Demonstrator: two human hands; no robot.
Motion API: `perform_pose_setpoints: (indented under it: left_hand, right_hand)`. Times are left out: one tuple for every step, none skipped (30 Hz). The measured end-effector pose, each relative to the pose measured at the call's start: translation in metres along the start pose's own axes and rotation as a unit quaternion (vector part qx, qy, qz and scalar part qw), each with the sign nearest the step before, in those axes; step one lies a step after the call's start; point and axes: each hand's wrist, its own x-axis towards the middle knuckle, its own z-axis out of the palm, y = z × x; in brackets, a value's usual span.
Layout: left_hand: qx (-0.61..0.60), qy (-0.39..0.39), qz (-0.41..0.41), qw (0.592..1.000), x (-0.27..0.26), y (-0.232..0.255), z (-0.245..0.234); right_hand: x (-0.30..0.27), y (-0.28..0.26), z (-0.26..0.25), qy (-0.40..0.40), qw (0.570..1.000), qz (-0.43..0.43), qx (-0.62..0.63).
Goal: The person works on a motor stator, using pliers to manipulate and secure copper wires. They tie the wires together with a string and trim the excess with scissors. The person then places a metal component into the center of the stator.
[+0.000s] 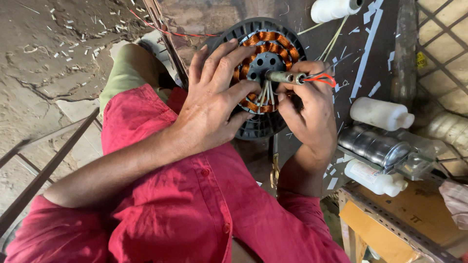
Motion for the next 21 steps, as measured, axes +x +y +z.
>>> perform_pose_setpoints:
  left_hand:
    - [-0.006, -0.002, -0.005, 1.0, 0.0, 0.0, 0.0]
    - [-0.012, -0.005, -0.01, 1.0, 0.0, 0.0, 0.0]
    - [-0.018, -0.004, -0.014, 1.0, 0.001, -0.001, 0.0]
    - [-0.023, -0.003, -0.017, 1.0, 0.001, -0.001, 0.0]
    - [-0.028, -0.004, -0.02, 0.999, 0.001, -0.001, 0.001]
    - [-0.028, -0.003, -0.02, 0.999, 0.002, 0.0, 0.001]
    - [-0.029, -0.002, -0.021, 0.999, 0.002, 0.0, 0.001]
    - [-0.029, -0.002, -0.022, 0.999, 0.002, 0.0, 0.001]
    - [-0.03, -0.002, -0.022, 0.999, 0.002, -0.001, 0.002]
    - [-0.03, -0.002, -0.022, 0.999, 0.001, -0.001, 0.002]
    - [-0.031, -0.002, -0.023, 0.999, 0.001, -0.001, 0.002]
    - [-0.029, -0.001, -0.022, 0.999, 0.001, -0.001, 0.002]
    - [-0.027, 0.0, -0.021, 0.999, 0.001, -0.001, 0.002]
    - [-0.025, 0.001, -0.019, 1.0, 0.001, -0.002, 0.002]
    - [-0.026, 0.002, -0.018, 0.999, 0.001, -0.002, 0.002]
    - [-0.027, 0.002, -0.017, 0.999, 0.001, -0.002, 0.002]
    - [-0.028, 0.003, -0.016, 0.999, 0.001, -0.002, 0.002]
    - [-0.027, 0.002, -0.015, 1.0, 0.001, -0.003, 0.002]
    - [-0.027, 0.001, -0.015, 1.0, 0.0, -0.003, 0.002]
    - [-0.026, -0.001, -0.015, 1.0, -0.001, -0.003, 0.002]
    - [-0.028, -0.002, -0.016, 0.999, -0.001, -0.004, 0.001]
  right_hand:
    - [0.001, 0.001, -0.002, -0.011, 1.0, 0.003, 0.016]
    - [0.002, 0.003, -0.002, -0.019, 1.0, -0.004, 0.019]
    - [0.003, 0.006, -0.003, -0.026, 0.999, -0.011, 0.022]
    - [0.004, 0.008, -0.003, -0.033, 0.999, -0.017, 0.026]
    - [0.005, 0.011, -0.003, -0.036, 0.999, -0.026, 0.021]
    - [0.006, 0.013, -0.004, -0.038, 0.998, -0.035, 0.017]
    - [0.006, 0.016, -0.003, -0.041, 0.998, -0.044, 0.013]
    - [0.006, 0.018, -0.004, -0.042, 0.998, -0.038, 0.022]
    - [0.006, 0.02, -0.003, -0.044, 0.998, -0.031, 0.032]
    - [0.006, 0.021, -0.003, -0.045, 0.998, -0.024, 0.041]
    - [0.006, 0.022, -0.001, -0.036, 0.998, -0.021, 0.052]
    - [0.006, 0.023, 0.001, -0.026, 0.998, -0.017, 0.062]
    - [0.005, 0.023, 0.004, -0.015, 0.997, -0.014, 0.072]
    - [0.005, 0.023, 0.007, 0.004, 0.997, -0.007, 0.076]
    - [0.004, 0.022, 0.011, 0.023, 0.997, 0.0, 0.079]
    - [0.003, 0.022, 0.013, 0.038, 0.996, 0.008, 0.086]
    - [0.002, 0.021, 0.016, 0.052, 0.994, 0.016, 0.093]
    - [0.001, 0.02, 0.018, 0.062, 0.992, 0.026, 0.104]
    - [0.0, 0.019, 0.02, 0.071, 0.99, 0.036, 0.115]
    - [0.0, 0.018, 0.022, 0.073, 0.989, 0.039, 0.123]
    - [0.0, 0.018, 0.022, 0.075, 0.988, 0.041, 0.131]
